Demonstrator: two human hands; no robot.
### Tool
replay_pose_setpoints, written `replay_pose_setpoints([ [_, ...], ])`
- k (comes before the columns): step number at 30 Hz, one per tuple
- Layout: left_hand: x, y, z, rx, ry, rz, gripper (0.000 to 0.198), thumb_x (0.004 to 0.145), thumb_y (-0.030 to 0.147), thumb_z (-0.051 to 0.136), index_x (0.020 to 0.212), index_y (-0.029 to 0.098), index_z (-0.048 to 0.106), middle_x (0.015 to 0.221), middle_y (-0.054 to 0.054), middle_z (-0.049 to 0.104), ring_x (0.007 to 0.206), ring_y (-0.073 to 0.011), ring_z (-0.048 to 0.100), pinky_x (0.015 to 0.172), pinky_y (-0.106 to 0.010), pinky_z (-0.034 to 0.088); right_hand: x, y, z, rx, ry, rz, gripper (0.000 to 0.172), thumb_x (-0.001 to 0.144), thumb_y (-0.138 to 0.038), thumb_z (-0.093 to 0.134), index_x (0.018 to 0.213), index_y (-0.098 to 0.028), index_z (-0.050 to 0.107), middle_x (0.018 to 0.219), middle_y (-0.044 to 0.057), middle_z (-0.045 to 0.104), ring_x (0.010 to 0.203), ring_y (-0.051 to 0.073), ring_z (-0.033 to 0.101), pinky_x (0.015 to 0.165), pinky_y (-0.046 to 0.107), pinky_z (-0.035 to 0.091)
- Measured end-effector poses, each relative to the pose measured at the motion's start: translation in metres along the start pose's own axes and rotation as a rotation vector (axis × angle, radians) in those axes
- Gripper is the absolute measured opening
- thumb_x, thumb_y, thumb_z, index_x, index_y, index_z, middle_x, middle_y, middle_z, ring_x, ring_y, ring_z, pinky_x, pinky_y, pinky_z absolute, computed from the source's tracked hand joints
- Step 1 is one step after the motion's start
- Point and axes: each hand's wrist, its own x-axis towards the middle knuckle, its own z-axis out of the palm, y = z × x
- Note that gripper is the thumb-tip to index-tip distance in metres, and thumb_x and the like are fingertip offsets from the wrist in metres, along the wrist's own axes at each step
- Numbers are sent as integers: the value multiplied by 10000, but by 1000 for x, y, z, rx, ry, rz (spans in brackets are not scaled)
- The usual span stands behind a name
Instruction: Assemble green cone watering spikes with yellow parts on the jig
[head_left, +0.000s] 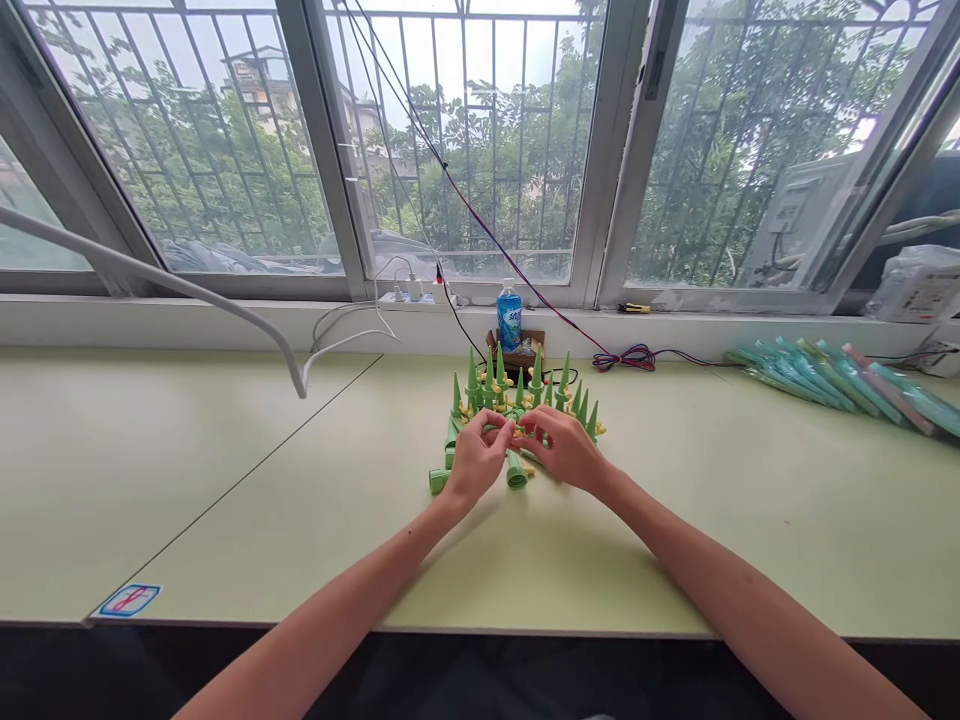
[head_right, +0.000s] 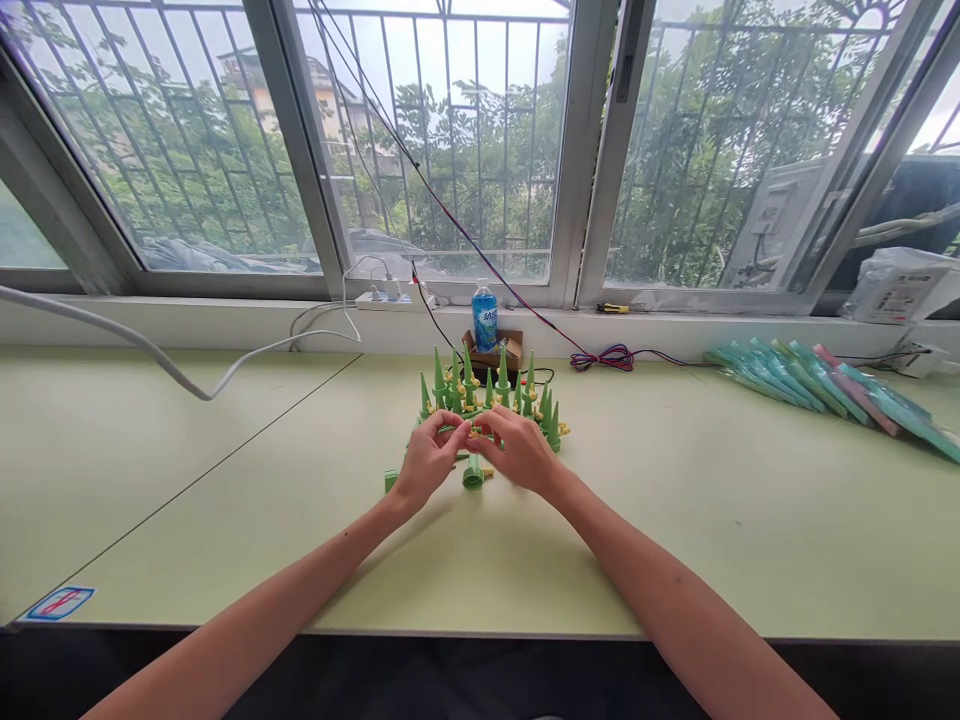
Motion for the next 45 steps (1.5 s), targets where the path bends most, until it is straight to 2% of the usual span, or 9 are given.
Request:
replay_pose_setpoints([
  [4, 0, 3, 1, -37, 8, -43, 285, 793, 444, 614, 793, 182, 500, 709, -15, 637, 641, -167, 651, 520, -248, 466, 1, 0, -1, -4, -16, -18, 160, 942, -282, 493, 909, -204, 629, 862, 37, 592, 662, 115, 517, 609, 228, 399],
  [7, 0, 4, 1, 17, 4, -6, 287, 836, 468, 548, 795, 188, 501, 646, 6, 609, 561, -141, 606, 534, -258, 458, 1, 2, -1, -26, -1, -13, 181, 952, -270, 461, 895, -197, 618, 845, 45, 599, 678, 126, 526, 624, 232, 399],
  [11, -3, 3, -1, 386, 30, 119, 293, 876, 451, 475, 749, 190, 515, 599, 17, 545, 520, -120, 513, 522, -253, 381, 1, 11, -1, -46, 55, 56, 160, 951, -264, 446, 913, -194, 584, 811, 34, 616, 676, 136, 529, 627, 237, 398],
  [15, -10, 1, 1, 790, -128, 213, 192, 787, 387, 581, 780, 195, 583, 677, -12, 586, 624, -165, 554, 557, -270, 359, 1, 17, 0, -37, 86, 83, 148, 941, -259, 446, 918, -195, 578, 840, 43, 626, 720, 150, 547, 620, 239, 407],
  [21, -18, -2, 4, 1021, -245, 212, 212, 759, 353, 579, 910, 217, 638, 797, -60, 678, 763, -243, 628, 584, -291, 368, 1, 15, 2, -22, 72, 64, 159, 935, -249, 452, 929, -199, 602, 871, 55, 623, 738, 156, 556, 620, 245, 417],
  [25, -18, 1, 3, 1001, -232, 217, 184, 785, 344, 548, 856, 218, 663, 762, -59, 678, 734, -235, 622, 592, -294, 373, 0, 15, 2, -14, 75, 66, 159, 933, -244, 456, 924, -198, 608, 867, 56, 621, 737, 156, 554, 613, 246, 416],
  [28, -16, 6, 3, 901, -171, 204, 198, 805, 348, 532, 859, 207, 661, 725, -44, 656, 694, -211, 604, 588, -284, 373, 0, 14, 1, -10, 79, 70, 168, 936, -250, 450, 920, -201, 610, 858, 56, 619, 732, 157, 552, 605, 247, 416],
  [36, -8, 7, -1, 678, 45, 205, 330, 863, 429, 499, 1078, 207, 615, 753, -15, 617, 647, -160, 583, 626, -258, 409, 1, 12, 0, 9, 120, 65, 177, 940, -269, 452, 923, -202, 615, 856, 61, 622, 741, 161, 552, 608, 252, 432],
  [45, -6, 0, -2, 650, 63, 171, 339, 855, 378, 517, 1149, 217, 568, 803, -6, 617, 525, -117, 498, 628, -255, 408, 0, 9, 1, 25, 103, 35, 175, 941, -280, 454, 921, -205, 610, 834, 54, 603, 694, 150, 539, 599, 252, 437],
])
